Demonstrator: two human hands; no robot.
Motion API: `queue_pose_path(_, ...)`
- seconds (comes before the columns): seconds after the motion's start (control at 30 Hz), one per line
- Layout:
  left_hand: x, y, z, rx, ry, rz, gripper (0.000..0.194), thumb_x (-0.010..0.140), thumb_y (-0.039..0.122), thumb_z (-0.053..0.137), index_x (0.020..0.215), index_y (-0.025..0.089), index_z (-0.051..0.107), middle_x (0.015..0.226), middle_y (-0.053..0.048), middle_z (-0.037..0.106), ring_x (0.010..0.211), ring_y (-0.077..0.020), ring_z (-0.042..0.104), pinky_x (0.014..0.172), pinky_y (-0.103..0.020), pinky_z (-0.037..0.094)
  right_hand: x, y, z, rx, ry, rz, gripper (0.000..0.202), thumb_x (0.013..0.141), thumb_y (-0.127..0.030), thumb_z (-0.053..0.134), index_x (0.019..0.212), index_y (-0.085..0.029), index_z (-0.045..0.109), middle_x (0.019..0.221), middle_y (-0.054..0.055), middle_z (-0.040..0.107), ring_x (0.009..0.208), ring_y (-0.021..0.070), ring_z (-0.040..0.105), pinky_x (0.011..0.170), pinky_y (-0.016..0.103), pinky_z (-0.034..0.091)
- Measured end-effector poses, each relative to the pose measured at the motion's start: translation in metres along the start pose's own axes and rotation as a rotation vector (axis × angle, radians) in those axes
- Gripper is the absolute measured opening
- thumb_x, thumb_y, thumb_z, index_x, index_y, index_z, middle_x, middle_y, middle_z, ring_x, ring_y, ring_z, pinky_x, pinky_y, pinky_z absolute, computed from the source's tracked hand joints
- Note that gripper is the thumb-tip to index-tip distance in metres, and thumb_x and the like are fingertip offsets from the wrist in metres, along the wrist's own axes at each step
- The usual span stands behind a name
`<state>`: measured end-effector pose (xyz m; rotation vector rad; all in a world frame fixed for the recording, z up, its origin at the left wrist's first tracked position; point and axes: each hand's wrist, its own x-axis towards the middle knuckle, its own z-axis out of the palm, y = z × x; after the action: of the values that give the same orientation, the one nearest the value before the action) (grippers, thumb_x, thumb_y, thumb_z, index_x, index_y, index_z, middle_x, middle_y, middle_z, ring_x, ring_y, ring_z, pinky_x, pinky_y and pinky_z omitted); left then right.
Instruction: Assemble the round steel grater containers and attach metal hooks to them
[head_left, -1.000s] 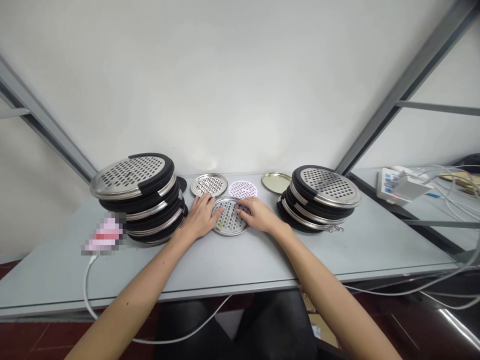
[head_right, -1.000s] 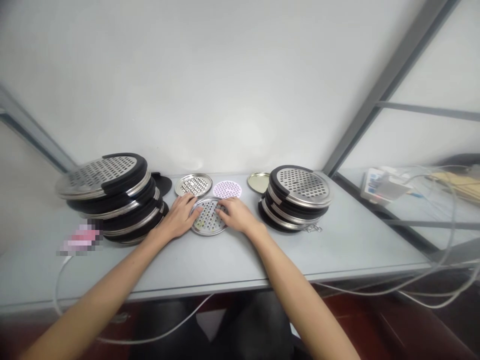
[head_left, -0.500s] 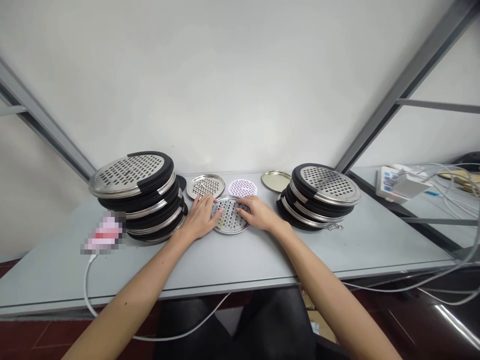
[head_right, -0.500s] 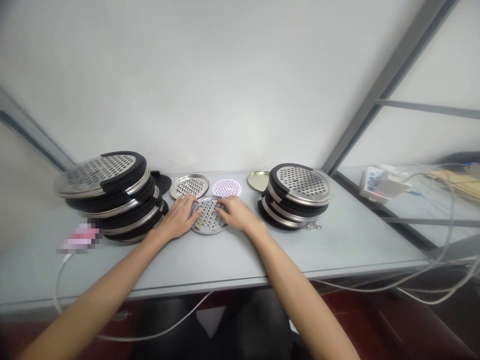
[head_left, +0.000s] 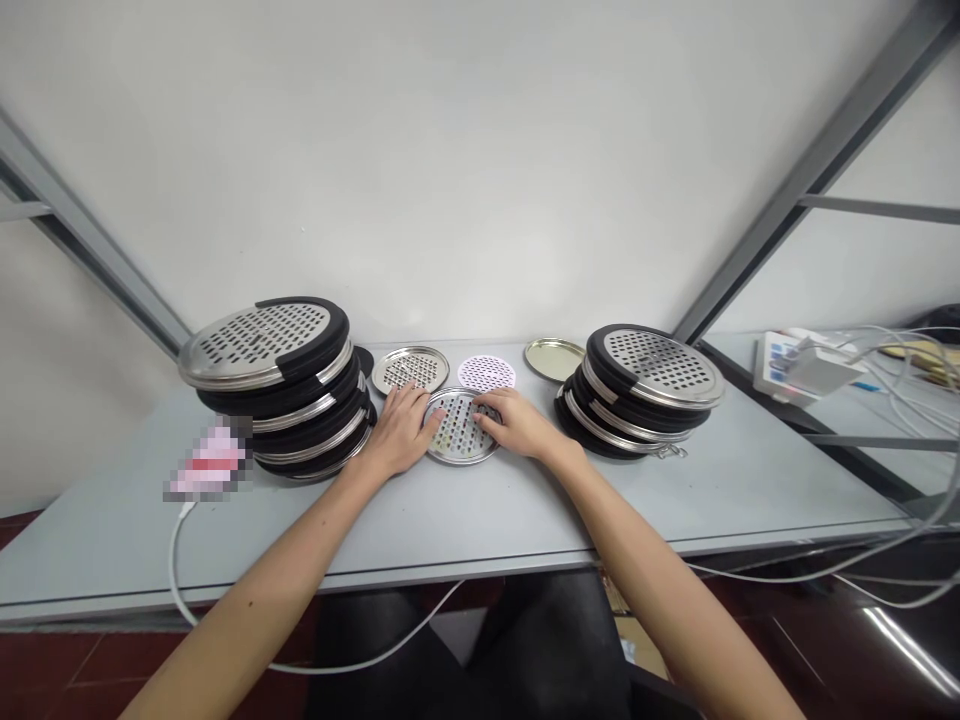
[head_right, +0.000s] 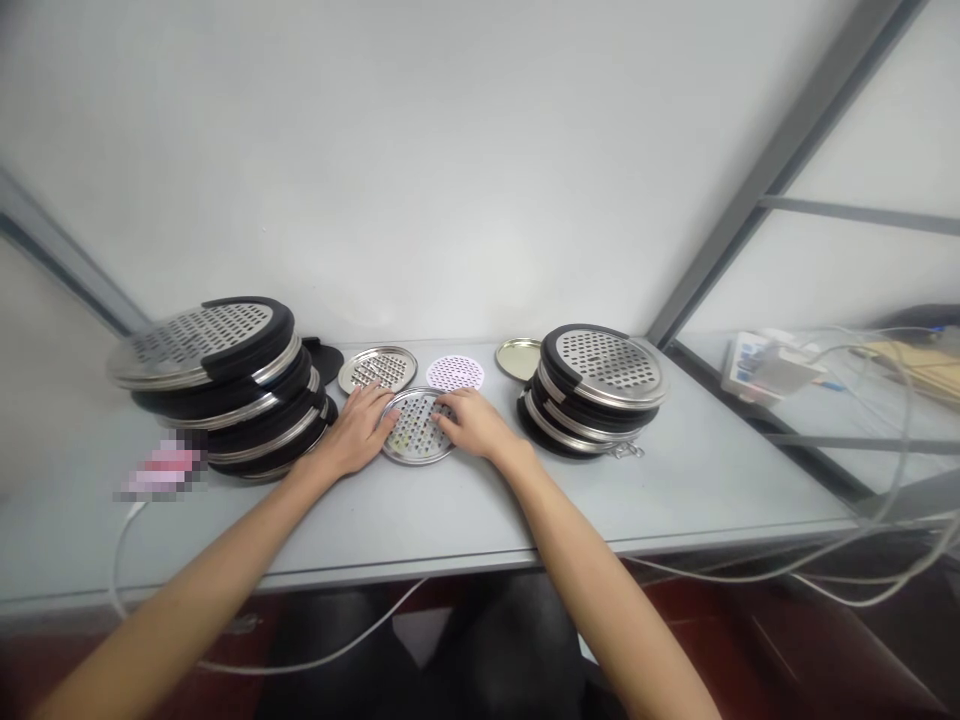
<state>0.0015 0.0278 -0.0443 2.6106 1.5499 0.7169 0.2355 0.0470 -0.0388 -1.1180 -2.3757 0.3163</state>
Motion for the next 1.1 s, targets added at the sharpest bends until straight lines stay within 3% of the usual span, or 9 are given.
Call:
queue_pose_path(0.2, 0.003, -0.003, 0.002, 0.036, 0.137, 0.037, 0.036, 0.098, 0.034, 0.038, 0.121, 0.011, 0.055, 0.128, -0.016, 0.058, 0.128, -0.0300, 0.047, 0.111, -0.053, 0.030, 0.000, 0.000, 0.000, 0.000, 0.004, -0.004, 0.029, 0.092, -0.029, 0.053, 0.111, -0.012, 0.066, 0.100, 0.012, 0.070, 0.097, 0.0240, 0.061, 0.091, 0.036, 0.043)
queue_pose_path(0.3, 0.005, -0.005, 0.000, 0.055, 0.207, 0.076, 0.027, 0.092, 0.018, 0.044, 0.113, 0.013, 0.059, 0.117, -0.013, 0.064, 0.115, -0.0274, 0.055, 0.104, -0.047, 0.039, -0.001, -0.001, -0.001, 0.004, 0.001, -0.001, 0.029, 0.092, -0.030, 0.053, 0.112, -0.014, 0.066, 0.101, 0.012, 0.070, 0.098, 0.0239, 0.061, 0.091, 0.036, 0.043)
queue_pose_path(0.4, 0.005, -0.004, -0.001, 0.066, 0.235, 0.093, 0.034, 0.086, 0.006, 0.045, 0.114, 0.016, 0.061, 0.104, -0.010, 0.068, 0.102, -0.0257, 0.060, 0.096, -0.043, 0.044, -0.001, -0.001, -0.001, 0.003, -0.007, 0.001, 0.030, 0.092, -0.030, 0.053, 0.112, -0.013, 0.066, 0.101, 0.012, 0.070, 0.098, 0.0240, 0.061, 0.091, 0.037, 0.043)
queue_pose_path(0.63, 0.005, -0.003, -0.002, 0.081, 0.291, 0.103, 0.029, 0.088, 0.009, 0.051, 0.112, 0.015, 0.064, 0.094, -0.010, 0.070, 0.092, -0.0264, 0.062, 0.087, -0.044, 0.049, -0.001, 0.000, -0.001, 0.008, -0.009, 0.011, 0.031, 0.092, -0.032, 0.052, 0.113, -0.013, 0.066, 0.104, 0.013, 0.069, 0.101, 0.0244, 0.060, 0.093, 0.037, 0.043)
queue_pose_path(0.8, 0.003, -0.003, -0.005, -0.031, 0.375, 0.237, 0.030, 0.089, 0.005, 0.048, 0.109, 0.018, 0.066, 0.100, -0.008, 0.070, 0.099, -0.0237, 0.060, 0.092, -0.042, 0.050, -0.001, -0.001, 0.000, 0.026, 0.000, 0.019, 0.031, 0.092, -0.031, 0.051, 0.116, -0.014, 0.063, 0.105, 0.013, 0.069, 0.102, 0.0248, 0.060, 0.093, 0.038, 0.044)
queue_pose_path(0.97, 0.000, 0.005, -0.008, -0.107, 0.435, 0.333, 0.028, 0.090, 0.004, 0.049, 0.106, 0.020, 0.066, 0.097, -0.006, 0.069, 0.101, -0.0217, 0.059, 0.092, -0.041, 0.052, -0.003, -0.003, 0.001, 0.061, 0.156, 0.192, 0.066, 0.084, -0.027, 0.061, 0.144, -0.014, 0.035, 0.121, 0.015, 0.063, 0.110, 0.0275, 0.058, 0.094, 0.042, 0.046)
queue_pose_path(1.03, -0.001, 0.008, -0.010, -0.136, 0.447, 0.363, 0.026, 0.090, 0.004, 0.050, 0.103, 0.020, 0.066, 0.095, -0.006, 0.069, 0.099, -0.0207, 0.060, 0.090, -0.040, 0.053, -0.003, -0.003, 0.000, 0.050, 0.252, 0.200, 0.065, 0.082, -0.023, 0.062, 0.143, -0.017, 0.039, 0.125, 0.014, 0.061, 0.112, 0.0271, 0.058, 0.095, 0.042, 0.047)
queue_pose_path(1.1, -0.002, 0.010, -0.012, -0.162, 0.444, 0.383, 0.024, 0.090, 0.005, 0.050, 0.099, 0.021, 0.067, 0.093, -0.006, 0.068, 0.097, -0.0199, 0.061, 0.089, -0.039, 0.053, -0.002, -0.001, -0.001, 0.036, 0.341, 0.153, 0.047, 0.083, -0.022, 0.062, 0.130, -0.019, 0.056, 0.124, 0.012, 0.061, 0.112, 0.0258, 0.058, 0.096, 0.040, 0.047)
